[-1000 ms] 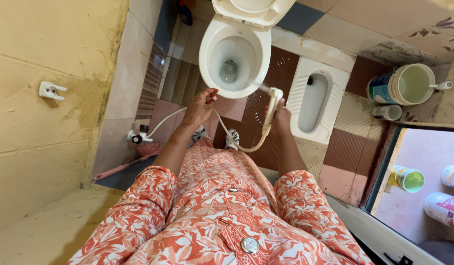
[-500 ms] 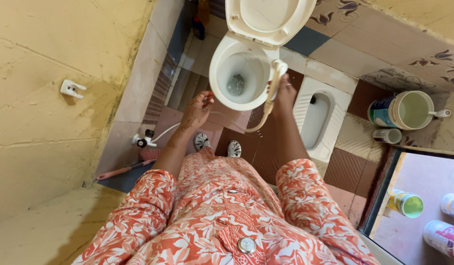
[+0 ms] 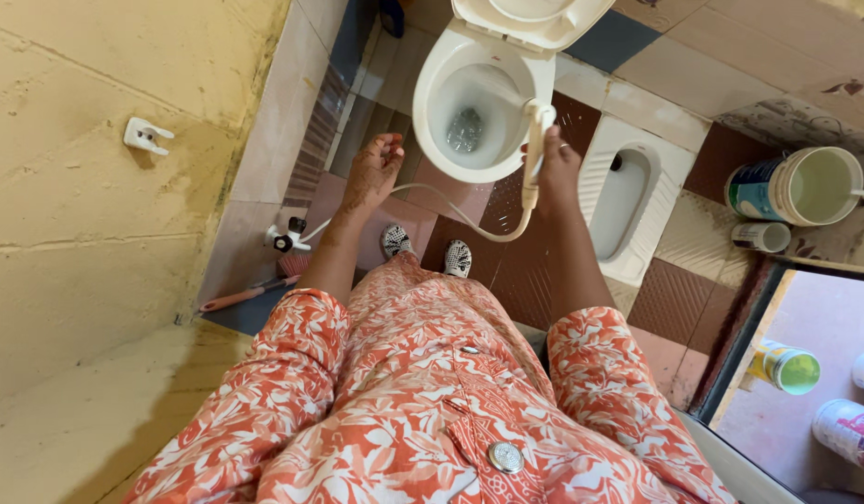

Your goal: The person cleans a squat toilet by hand, using water from a bucket and a small container. They then pour water into a sitting toilet and use a handheld bidet sprayer to rinse the bowl.

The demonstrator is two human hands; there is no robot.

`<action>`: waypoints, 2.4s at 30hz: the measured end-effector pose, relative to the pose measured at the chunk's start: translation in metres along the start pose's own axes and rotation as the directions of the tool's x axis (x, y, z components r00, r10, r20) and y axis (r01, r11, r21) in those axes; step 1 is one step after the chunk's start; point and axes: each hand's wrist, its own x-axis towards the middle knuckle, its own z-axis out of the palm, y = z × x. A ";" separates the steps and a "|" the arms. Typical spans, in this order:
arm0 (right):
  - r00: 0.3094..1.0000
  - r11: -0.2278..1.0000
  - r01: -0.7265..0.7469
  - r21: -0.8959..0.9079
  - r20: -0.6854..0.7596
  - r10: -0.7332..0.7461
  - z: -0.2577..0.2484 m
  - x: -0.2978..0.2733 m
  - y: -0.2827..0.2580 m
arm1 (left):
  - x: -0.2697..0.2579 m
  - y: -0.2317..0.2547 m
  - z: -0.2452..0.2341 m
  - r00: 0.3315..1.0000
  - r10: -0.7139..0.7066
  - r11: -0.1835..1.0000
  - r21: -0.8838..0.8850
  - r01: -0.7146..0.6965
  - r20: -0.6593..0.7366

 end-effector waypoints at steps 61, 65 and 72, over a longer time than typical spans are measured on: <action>0.997 0.974 0.077 0.211 -0.041 -0.070 -0.024 -0.050 0.006 | 0.007 0.050 0.038 0.954 0.144 0.966 0.170 -0.193 0.263; 0.992 0.973 0.049 0.225 -0.121 -0.022 -0.042 -0.056 0.011 | 0.004 0.046 0.048 0.954 0.068 0.981 0.154 -0.118 0.292; 0.985 0.982 -0.050 0.181 -0.152 0.078 -0.061 -0.073 0.029 | 0.008 0.051 0.066 0.944 -0.055 0.984 0.176 -0.003 0.325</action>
